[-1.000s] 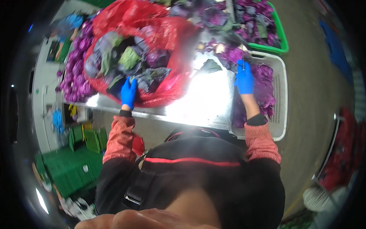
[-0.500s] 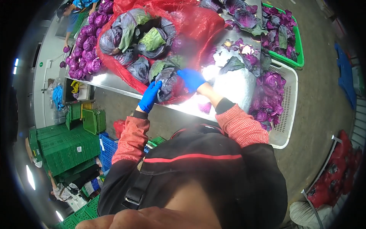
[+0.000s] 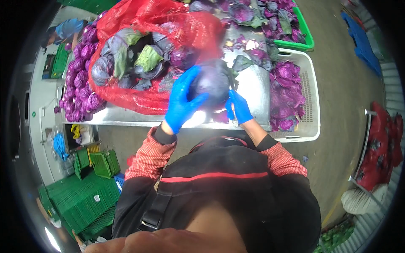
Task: The person peels the outer leaves from red cabbages by hand, removing them from a red mesh bag and placing the cleaned cabbages into a white plastic crate.
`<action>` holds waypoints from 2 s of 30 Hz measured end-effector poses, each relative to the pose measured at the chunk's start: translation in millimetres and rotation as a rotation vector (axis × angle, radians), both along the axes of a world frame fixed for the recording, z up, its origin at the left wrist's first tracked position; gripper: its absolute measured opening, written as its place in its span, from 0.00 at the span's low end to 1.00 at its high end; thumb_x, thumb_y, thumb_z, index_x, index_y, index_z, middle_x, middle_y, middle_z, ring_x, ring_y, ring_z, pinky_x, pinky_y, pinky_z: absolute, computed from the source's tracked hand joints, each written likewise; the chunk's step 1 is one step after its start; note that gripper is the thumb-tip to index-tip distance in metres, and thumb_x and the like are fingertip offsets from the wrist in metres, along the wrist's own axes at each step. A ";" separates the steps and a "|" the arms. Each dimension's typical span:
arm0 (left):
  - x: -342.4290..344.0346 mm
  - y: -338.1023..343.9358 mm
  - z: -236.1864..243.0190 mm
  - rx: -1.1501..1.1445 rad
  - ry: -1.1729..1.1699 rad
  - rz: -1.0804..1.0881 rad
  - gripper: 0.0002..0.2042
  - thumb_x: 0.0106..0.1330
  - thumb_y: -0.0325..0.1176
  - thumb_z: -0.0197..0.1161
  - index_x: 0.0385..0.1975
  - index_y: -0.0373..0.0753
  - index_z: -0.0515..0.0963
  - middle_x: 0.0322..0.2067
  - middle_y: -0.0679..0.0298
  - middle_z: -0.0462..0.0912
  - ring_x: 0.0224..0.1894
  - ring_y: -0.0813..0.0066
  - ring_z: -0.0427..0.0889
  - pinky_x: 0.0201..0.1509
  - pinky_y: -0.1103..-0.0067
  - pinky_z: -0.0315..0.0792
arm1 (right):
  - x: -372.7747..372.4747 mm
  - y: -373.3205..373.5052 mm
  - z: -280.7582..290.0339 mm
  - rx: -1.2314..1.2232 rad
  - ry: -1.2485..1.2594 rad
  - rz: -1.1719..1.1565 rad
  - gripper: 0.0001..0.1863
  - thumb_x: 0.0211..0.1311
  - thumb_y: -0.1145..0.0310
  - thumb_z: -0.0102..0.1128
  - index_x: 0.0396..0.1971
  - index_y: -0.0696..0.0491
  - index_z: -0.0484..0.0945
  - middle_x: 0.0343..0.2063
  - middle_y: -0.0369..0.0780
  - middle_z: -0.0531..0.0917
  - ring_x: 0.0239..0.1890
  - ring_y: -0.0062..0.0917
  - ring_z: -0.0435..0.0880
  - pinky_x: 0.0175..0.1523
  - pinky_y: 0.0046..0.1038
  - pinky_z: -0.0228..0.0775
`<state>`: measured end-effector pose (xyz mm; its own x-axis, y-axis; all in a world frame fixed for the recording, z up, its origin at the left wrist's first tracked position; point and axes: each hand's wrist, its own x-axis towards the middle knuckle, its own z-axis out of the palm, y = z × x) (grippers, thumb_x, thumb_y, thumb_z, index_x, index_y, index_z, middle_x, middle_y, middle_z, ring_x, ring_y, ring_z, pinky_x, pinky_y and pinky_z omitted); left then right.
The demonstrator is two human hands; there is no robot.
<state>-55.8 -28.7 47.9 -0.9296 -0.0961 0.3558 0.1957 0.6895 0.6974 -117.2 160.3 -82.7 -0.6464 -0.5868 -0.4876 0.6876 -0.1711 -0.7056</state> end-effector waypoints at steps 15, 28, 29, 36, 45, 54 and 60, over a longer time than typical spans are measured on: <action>-71.6 75.0 -106.5 0.237 -0.138 -0.117 0.40 0.45 0.32 0.71 0.58 0.33 0.55 0.51 0.52 0.66 0.53 0.64 0.67 0.57 0.73 0.62 | -52.5 86.2 -22.9 0.562 0.991 -0.018 0.22 0.62 0.59 0.47 0.54 0.50 0.62 0.21 0.37 0.72 0.14 0.18 0.69 0.17 0.20 0.65; -101.8 55.1 -42.2 -0.006 -0.256 0.011 0.39 0.39 0.46 0.71 0.50 0.29 0.65 0.40 0.47 0.76 0.42 0.58 0.78 0.45 0.73 0.71 | -75.3 43.4 4.3 0.510 0.627 0.054 0.26 0.61 0.51 0.45 0.50 0.57 0.65 0.23 0.44 0.75 0.19 0.27 0.75 0.23 0.28 0.67; -107.4 53.8 -47.6 0.049 -0.220 0.002 0.38 0.39 0.46 0.71 0.49 0.29 0.65 0.39 0.47 0.77 0.42 0.58 0.78 0.45 0.73 0.72 | -80.7 47.9 16.2 0.464 0.770 0.046 0.24 0.61 0.52 0.44 0.47 0.57 0.67 0.24 0.46 0.76 0.20 0.31 0.77 0.24 0.30 0.68; -130.5 69.4 -36.4 -0.046 -0.411 0.107 0.36 0.38 0.46 0.71 0.45 0.27 0.69 0.36 0.45 0.78 0.38 0.58 0.79 0.42 0.72 0.72 | -85.9 53.6 46.1 0.886 1.199 0.371 0.14 0.62 0.60 0.36 0.38 0.54 0.67 0.29 0.49 0.77 0.30 0.43 0.78 0.33 0.38 0.69; -141.1 80.4 -29.1 -0.073 -0.504 0.078 0.30 0.39 0.49 0.68 0.37 0.30 0.72 0.30 0.46 0.78 0.33 0.53 0.79 0.35 0.67 0.73 | -125.9 47.1 68.1 0.893 0.815 0.532 0.28 0.51 0.55 0.54 0.51 0.53 0.66 0.48 0.46 0.72 0.48 0.36 0.74 0.51 0.33 0.66; -99.4 80.0 -48.3 -0.180 0.040 -0.125 0.34 0.41 0.43 0.69 0.49 0.34 0.66 0.43 0.49 0.70 0.47 0.54 0.70 0.50 0.68 0.65 | -126.1 95.7 -13.1 1.221 1.079 0.518 0.10 0.52 0.70 0.52 0.35 0.57 0.73 0.32 0.51 0.78 0.37 0.41 0.79 0.37 0.37 0.72; -23.2 57.9 -88.4 0.474 -0.084 0.007 0.37 0.52 0.29 0.63 0.61 0.35 0.50 0.60 0.55 0.52 0.62 0.63 0.54 0.64 0.71 0.51 | -120.1 104.9 20.9 0.946 0.340 -0.043 0.20 0.55 0.59 0.50 0.45 0.54 0.70 0.33 0.49 0.79 0.33 0.39 0.79 0.36 0.36 0.72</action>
<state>-78.9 29.2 -40.5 -0.9519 -0.2360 0.1953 0.1218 0.2933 0.9482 -237.3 265.2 -61.8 -0.8494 -0.0268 -0.5270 0.4310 0.5409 -0.7222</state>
